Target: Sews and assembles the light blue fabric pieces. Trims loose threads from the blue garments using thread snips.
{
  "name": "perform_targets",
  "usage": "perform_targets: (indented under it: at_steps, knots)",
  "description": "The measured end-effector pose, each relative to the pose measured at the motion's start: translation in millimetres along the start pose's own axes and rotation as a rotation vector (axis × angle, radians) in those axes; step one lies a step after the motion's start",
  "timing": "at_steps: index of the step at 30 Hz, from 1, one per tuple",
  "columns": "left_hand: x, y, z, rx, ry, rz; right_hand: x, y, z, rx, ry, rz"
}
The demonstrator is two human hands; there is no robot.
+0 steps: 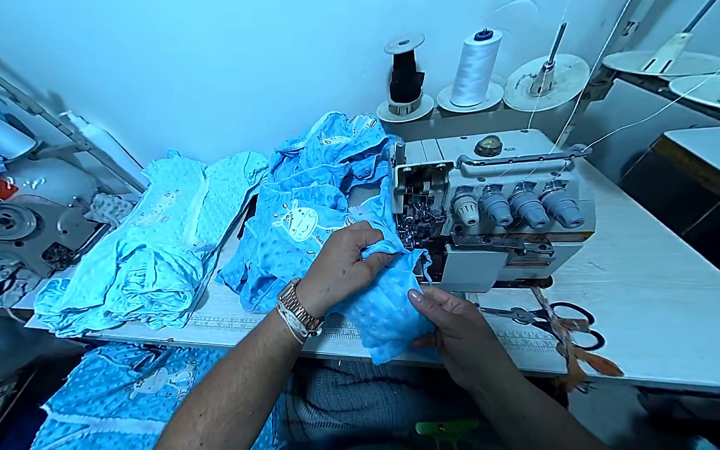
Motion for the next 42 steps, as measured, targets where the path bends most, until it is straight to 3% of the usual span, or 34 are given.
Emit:
perform_targets:
  at_steps: [3,6,12,20,28,36,42]
  knots:
    - [-42,2,12,-0.178,0.153,-0.045,-2,5,-1,-0.006,-0.052,0.083]
    - [-68,26,24,-0.212,0.271,-0.216,-7,10,1,0.023,-0.131,0.071]
    - [-39,61,65,-0.025,0.377,-0.294,-12,-11,8,-0.012,-0.151,0.135]
    - [-47,70,66,-0.174,0.403,-0.106,-10,-15,13,0.055,-0.204,0.129]
    - [-42,75,72,-0.044,0.4,-0.248,-10,-22,10,0.025,-0.118,0.141]
    - [-43,87,80,0.026,0.587,-0.337,-3,-26,6,-0.024,-0.308,0.266]
    - [-40,75,75,0.001,0.533,-0.293,-5,-35,5,-0.031,-0.336,0.226]
Point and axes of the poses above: each hand's wrist, its own z-axis away from the middle knuckle, its own y-axis out of the palm, x = y × z, the point moved 5 cm from there along -z, towards the middle knuckle, and after that the axes turned 11 degrees about z, right-handed, at the moved point
